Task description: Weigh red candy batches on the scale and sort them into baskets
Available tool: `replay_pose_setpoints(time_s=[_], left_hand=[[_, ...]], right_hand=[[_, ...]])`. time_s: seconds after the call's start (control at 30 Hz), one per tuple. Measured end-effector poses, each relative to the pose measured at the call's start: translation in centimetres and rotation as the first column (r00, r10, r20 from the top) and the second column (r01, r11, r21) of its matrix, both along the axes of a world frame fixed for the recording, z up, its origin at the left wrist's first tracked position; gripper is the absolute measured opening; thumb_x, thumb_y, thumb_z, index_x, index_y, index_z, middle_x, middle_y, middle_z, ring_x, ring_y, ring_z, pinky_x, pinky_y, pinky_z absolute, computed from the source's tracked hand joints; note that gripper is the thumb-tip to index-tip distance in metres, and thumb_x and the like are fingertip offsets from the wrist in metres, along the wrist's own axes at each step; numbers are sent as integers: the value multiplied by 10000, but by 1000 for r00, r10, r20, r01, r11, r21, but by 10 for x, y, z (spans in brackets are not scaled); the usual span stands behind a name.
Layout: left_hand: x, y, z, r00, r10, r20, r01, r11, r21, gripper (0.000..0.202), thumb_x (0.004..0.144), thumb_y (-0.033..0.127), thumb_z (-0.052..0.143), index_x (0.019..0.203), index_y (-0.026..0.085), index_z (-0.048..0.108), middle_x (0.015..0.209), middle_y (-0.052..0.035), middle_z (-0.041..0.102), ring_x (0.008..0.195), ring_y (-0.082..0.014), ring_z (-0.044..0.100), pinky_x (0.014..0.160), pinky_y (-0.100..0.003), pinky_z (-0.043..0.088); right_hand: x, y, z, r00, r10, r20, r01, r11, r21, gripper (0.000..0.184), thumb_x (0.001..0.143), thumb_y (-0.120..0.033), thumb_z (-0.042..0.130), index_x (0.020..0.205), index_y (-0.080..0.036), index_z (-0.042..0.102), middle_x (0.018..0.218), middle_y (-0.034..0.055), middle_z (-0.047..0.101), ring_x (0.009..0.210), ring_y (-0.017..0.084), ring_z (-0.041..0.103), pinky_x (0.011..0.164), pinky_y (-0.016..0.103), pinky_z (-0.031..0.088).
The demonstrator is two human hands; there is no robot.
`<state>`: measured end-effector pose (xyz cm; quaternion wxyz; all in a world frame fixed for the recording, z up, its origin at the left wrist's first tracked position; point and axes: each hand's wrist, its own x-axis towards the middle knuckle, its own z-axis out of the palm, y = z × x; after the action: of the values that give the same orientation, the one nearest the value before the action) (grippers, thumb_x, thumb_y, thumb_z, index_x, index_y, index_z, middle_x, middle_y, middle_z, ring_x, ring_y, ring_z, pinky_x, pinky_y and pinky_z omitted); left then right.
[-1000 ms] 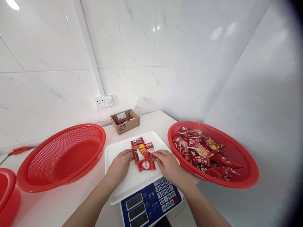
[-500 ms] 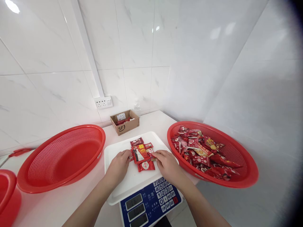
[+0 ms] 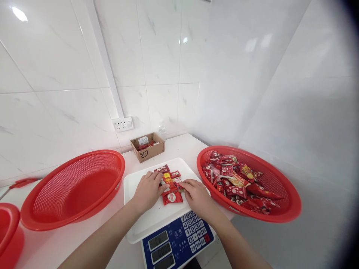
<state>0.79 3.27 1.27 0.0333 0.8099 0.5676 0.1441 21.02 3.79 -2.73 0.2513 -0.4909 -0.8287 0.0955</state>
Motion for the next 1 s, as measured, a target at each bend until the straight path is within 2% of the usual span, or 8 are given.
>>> replay_pose_setpoints(time_s=[0.13,0.23,0.4,0.57,0.73,0.83,0.9,1.0], left_hand=[[8,14,-5,994,-103,-28,101,993,-53,545,903,481,390,1316,129,441,1421,-134,395,1328,-296,282,1068,-451,251],[11,25,-10,986,-158,-44,152,982,-111,690,870,598,345,1392,147,345,1499,-127,258,1389,-310,121,1106,-496,143],[8,32,-12,977,-203,-71,185,962,-202,730,849,654,304,1398,175,351,1477,-118,313,1380,-300,176,1107,-482,162],[5,18,-9,984,-150,-93,127,966,-225,726,866,631,284,1405,148,336,1484,-152,279,1376,-330,169,1085,-514,198],[4,6,-5,985,-151,-85,133,973,-190,631,897,561,303,1375,157,385,1423,-124,406,1327,-313,295,1062,-489,261],[6,13,-7,985,-155,-70,143,979,-147,521,937,435,294,1346,135,415,1391,-118,449,1302,-288,331,1063,-453,270],[10,25,-8,984,-168,-58,160,979,-125,455,937,349,325,1325,140,435,1377,-104,466,1300,-276,330,1074,-435,255],[20,46,-11,977,-208,-38,202,973,-115,374,911,265,382,1252,174,507,1263,-72,571,1251,-247,397,1054,-390,296]], right_hand=[[0,0,0,1000,7,6,-7,1000,7,369,840,-88,409,1119,-173,636,1082,83,640,1000,203,561,909,360,418],[1,1,-1,1000,9,17,-9,1000,9,373,836,-89,410,1122,-177,632,1075,78,641,995,199,562,907,358,418],[1,3,-2,999,3,35,-4,1000,8,383,830,-91,403,1123,-189,631,1084,80,640,1000,198,564,904,357,419],[0,0,2,999,1,45,-1,1000,-7,385,832,-101,399,1123,-196,633,1080,80,642,991,203,567,900,357,416],[-2,-2,8,999,11,48,-9,999,-43,363,835,-137,431,1140,-189,621,1087,79,638,999,210,561,901,354,410],[-3,-2,8,999,13,32,-12,999,-50,338,841,-149,434,1116,-190,627,1063,75,638,976,199,564,888,339,411],[-4,-1,7,1000,9,27,-8,999,-49,339,836,-142,437,1115,-190,624,1051,75,638,967,195,564,885,335,412],[-4,-1,6,1000,7,27,-6,999,-45,333,833,-141,438,1100,-194,629,1032,70,638,953,192,567,877,332,415]])
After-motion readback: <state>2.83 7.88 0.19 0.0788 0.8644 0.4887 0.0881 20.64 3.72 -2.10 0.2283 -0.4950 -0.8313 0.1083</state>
